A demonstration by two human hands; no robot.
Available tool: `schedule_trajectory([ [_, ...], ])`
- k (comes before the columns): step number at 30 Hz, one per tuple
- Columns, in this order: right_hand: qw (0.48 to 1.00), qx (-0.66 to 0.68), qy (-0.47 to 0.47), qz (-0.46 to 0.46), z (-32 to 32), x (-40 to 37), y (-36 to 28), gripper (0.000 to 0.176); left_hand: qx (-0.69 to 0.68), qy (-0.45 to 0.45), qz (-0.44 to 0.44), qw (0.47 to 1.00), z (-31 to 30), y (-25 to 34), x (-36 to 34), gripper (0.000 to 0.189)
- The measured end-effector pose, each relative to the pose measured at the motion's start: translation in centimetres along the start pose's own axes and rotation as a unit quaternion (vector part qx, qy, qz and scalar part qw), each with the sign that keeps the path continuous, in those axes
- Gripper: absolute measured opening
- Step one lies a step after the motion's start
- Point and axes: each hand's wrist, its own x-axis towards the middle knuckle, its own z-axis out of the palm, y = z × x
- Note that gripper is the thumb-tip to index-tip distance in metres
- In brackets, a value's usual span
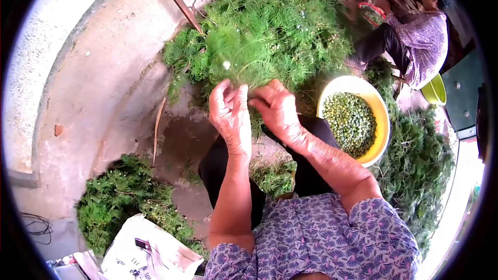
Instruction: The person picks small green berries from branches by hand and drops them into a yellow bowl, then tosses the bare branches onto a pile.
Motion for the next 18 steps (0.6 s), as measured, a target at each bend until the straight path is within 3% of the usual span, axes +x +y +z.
schedule_trajectory([
  [3, 0.999, -0.023, -0.025, -0.027, -1.5, -2.5, -2.5, 0.02, -0.052, -0.01, -0.023, 0.998, -0.9, 1.2, -1.8, 0.024],
  [5, 0.983, -0.129, -0.081, -0.104, -2.1, -4.1, -3.6, 0.024, -0.062, -0.01, -0.014, 0.998, -1.9, 1.5, -2.7, 0.026],
  [9, 0.938, -0.228, -0.179, -0.192, -3.4, -7.3, -4.9, 0.043, -0.141, 0.002, -0.103, 0.985, -3.3, 2.8, -4.1, 0.02],
  [10, 0.925, -0.229, -0.234, -0.193, -4.3, -7.6, -5.7, 0.048, -0.163, -0.015, -0.089, 0.983, -3.8, 2.6, -4.4, 0.019],
  [13, 0.931, -0.181, -0.191, -0.253, -4.8, -8.9, -5.4, 0.045, -0.175, -0.032, -0.088, 0.98, -4.6, 2.1, -5.8, 0.017],
  [15, 0.935, -0.153, -0.231, -0.222, -5.8, -9.2, -5.7, 0.044, -0.237, -0.022, -0.189, 0.953, -4.4, 3.2, -6.9, 0.016],
  [17, 0.941, -0.079, -0.253, -0.209, -6.4, -9.6, -5.9, 0.038, -0.267, -0.019, -0.212, 0.94, -4.5, 3.2, -7.6, 0.016],
  [18, 0.952, -0.076, -0.185, -0.232, -6.8, -10.2, -6.1, 0.033, -0.269, -0.018, -0.186, 0.945, -4.8, 3.3, -8.0, 0.015],
])
